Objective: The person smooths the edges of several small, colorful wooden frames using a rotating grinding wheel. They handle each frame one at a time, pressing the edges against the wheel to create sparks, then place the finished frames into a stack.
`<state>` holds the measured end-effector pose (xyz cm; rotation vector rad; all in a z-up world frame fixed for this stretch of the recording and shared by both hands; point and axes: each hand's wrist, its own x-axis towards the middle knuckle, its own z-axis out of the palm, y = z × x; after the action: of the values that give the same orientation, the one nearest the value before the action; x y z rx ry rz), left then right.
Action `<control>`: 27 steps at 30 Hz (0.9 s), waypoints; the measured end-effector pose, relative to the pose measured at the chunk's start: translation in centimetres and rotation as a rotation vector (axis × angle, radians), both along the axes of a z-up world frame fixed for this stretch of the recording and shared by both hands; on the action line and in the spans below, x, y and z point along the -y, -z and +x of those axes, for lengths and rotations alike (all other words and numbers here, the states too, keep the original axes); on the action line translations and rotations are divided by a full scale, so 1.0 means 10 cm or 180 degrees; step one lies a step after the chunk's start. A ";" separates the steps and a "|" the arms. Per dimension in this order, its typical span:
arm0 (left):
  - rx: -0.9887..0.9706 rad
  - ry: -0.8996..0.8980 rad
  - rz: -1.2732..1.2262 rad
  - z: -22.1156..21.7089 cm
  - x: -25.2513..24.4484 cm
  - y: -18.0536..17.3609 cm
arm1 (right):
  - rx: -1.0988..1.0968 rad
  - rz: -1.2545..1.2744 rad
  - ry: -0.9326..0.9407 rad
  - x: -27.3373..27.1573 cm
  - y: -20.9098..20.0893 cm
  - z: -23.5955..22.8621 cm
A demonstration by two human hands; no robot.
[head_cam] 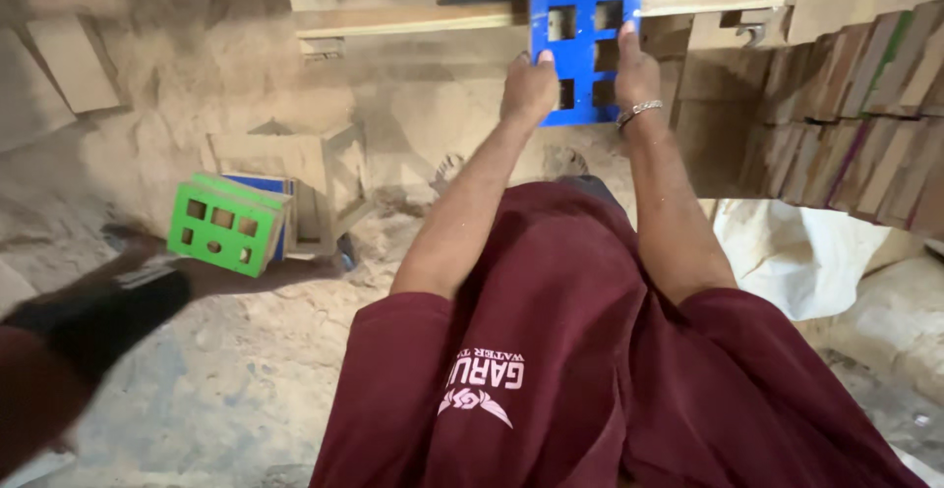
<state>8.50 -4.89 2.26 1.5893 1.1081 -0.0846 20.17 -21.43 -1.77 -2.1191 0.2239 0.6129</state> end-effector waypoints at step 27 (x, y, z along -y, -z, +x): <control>0.2460 0.2152 -0.1895 -0.38 2.28 -2.92 | -0.0547 0.4193 0.1329 2.59 -2.17 -1.10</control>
<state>4.65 -27.67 31.47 1.2034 -0.0867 -0.2048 9.17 -47.31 19.94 -0.7215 0.2462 0.4687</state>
